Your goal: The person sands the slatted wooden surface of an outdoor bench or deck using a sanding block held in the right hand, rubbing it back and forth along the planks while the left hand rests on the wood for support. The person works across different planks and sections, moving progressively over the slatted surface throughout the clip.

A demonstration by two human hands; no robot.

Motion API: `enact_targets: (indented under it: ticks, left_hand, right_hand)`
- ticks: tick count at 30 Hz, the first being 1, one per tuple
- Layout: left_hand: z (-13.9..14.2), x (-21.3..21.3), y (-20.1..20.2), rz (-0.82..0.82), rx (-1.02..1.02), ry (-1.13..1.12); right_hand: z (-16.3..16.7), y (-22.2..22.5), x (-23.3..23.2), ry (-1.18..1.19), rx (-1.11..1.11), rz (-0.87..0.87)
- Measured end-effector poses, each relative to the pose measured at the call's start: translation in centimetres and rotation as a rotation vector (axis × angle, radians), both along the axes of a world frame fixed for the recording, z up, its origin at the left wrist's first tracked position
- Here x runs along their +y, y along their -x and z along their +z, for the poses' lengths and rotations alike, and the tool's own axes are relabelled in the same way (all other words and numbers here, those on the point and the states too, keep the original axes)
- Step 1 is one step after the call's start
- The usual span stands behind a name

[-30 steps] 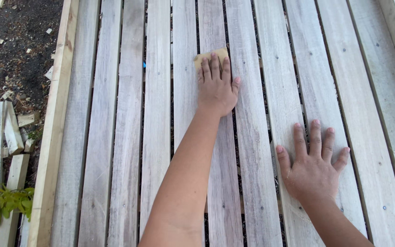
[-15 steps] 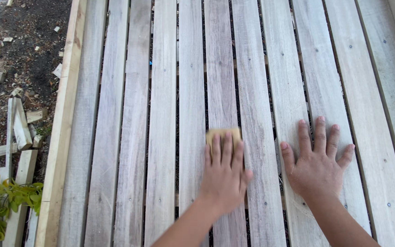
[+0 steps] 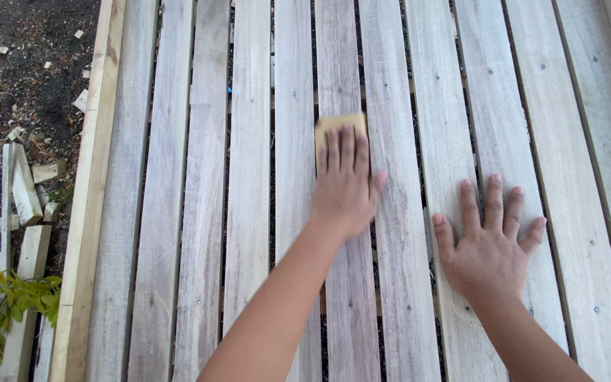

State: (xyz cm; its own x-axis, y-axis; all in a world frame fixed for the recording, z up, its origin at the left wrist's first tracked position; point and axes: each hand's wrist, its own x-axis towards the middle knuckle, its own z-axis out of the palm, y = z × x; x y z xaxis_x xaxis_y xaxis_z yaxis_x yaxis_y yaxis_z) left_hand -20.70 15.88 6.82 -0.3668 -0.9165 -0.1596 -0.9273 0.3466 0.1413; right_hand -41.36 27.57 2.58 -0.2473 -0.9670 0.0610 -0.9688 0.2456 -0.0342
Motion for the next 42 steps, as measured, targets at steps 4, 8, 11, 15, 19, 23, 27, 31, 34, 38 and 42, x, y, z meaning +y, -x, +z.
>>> enact_targets:
  ticks: [4, 8, 11, 15, 19, 23, 27, 31, 34, 38, 42]
  left_hand:
    - [0.1, 15.3, -2.6, -0.169, 0.087, 0.097]
    - [0.3, 15.9, -3.0, -0.179, 0.037, 0.058]
    - [0.6, 7.6, -1.2, -0.100, 0.036, -0.008]
    - [0.4, -4.2, 1.2, 0.024, -0.020, -0.031]
    - [-0.4, -6.9, 1.8, 0.051, -0.013, 0.009]
    - [0.1, -1.3, 0.5, 0.045, 0.037, -0.005]
    - [0.3, 11.2, -2.1, -0.091, 0.036, 0.210]
    - [-1.0, 16.0, -3.1, -0.143, 0.063, 0.296]
    - [-1.4, 10.2, -2.0, -0.104, 0.001, 0.299]
    - [0.0, -1.1, 0.1, 0.089, -0.005, -0.044]
    - [0.3, -7.8, 1.7, 0.196, -0.016, 0.035]
  right_hand:
    - [-0.2, -0.3, -0.1, 0.063, 0.029, 0.006]
    - [-0.2, -0.3, -0.1, 0.041, 0.017, 0.004]
    - [-0.2, -0.2, 0.1, 0.036, 0.020, 0.002]
    - [0.1, -0.1, 0.2, 0.069, 0.010, 0.029]
    - [0.7, -0.5, 0.1, -0.001, 0.015, 0.000]
    - [1.3, -0.6, -0.1, -0.022, -0.024, -0.001]
    - [1.4, -0.6, -0.2, 0.024, -0.053, 0.018]
    - [1.2, -0.6, -0.1, -0.030, -0.005, -0.003]
    - [1.0, -0.5, 0.0, -0.020, 0.017, -0.002]
    - [0.9, -0.4, 0.1, -0.019, 0.038, -0.002]
    - [0.9, -0.3, 0.1, -0.029, 0.036, -0.001]
